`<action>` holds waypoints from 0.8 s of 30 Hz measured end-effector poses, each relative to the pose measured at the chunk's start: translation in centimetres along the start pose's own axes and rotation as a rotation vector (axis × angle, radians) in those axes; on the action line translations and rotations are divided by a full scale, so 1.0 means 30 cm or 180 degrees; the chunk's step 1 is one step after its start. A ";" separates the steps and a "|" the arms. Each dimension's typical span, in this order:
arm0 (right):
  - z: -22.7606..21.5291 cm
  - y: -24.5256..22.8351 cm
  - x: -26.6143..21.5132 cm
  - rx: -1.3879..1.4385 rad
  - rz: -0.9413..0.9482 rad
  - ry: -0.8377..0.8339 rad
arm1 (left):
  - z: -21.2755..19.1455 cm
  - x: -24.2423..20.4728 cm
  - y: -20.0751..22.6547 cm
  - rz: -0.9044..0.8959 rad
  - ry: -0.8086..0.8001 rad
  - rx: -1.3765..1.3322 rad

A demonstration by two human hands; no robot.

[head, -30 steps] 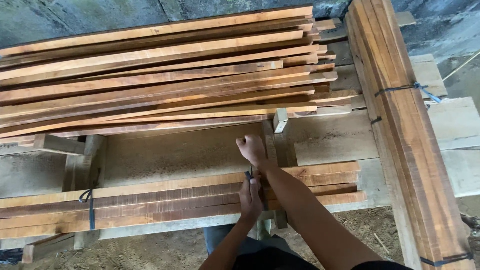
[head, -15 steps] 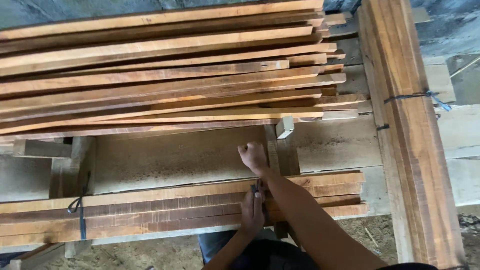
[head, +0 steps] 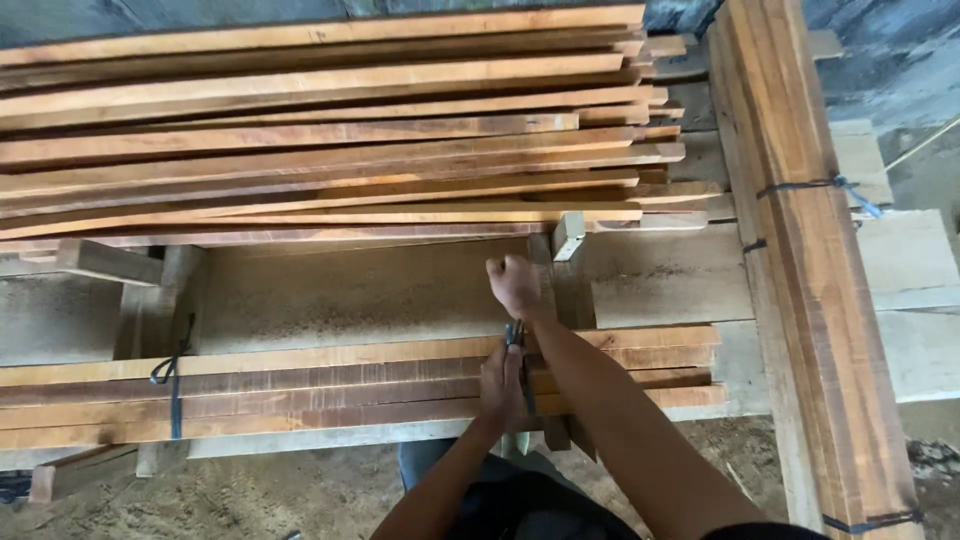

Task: Tying small wooden planks together into a bundle using plastic strips and a utility knife.

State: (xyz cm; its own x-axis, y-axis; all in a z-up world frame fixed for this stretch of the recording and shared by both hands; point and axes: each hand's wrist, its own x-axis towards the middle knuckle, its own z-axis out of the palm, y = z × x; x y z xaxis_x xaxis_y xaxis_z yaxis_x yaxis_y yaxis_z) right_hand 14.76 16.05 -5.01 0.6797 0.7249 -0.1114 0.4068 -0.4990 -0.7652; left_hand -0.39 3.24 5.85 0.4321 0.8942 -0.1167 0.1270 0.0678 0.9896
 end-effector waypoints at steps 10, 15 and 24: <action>-0.493 0.000 -0.233 0.0828 0.0085 -0.0913 | -0.055 0.257 -0.098 -0.0679 -0.0795 0.0861; -0.585 -0.089 -0.360 0.1283 0.0167 -0.1421 | -0.060 0.381 -0.204 -0.0982 -0.0512 -0.0500; -0.715 -0.241 -0.488 -0.0254 -0.1034 -0.2088 | -0.038 0.499 -0.444 -0.1108 -0.0416 0.0169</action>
State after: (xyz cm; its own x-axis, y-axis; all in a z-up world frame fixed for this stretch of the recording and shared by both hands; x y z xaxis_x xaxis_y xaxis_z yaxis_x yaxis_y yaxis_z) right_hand 14.96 -1.15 15.75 0.0226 0.9646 -0.2626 0.5856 -0.2256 -0.7785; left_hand 3.35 16.22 -8.98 0.4648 0.7575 -0.4584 0.3309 0.3316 0.8835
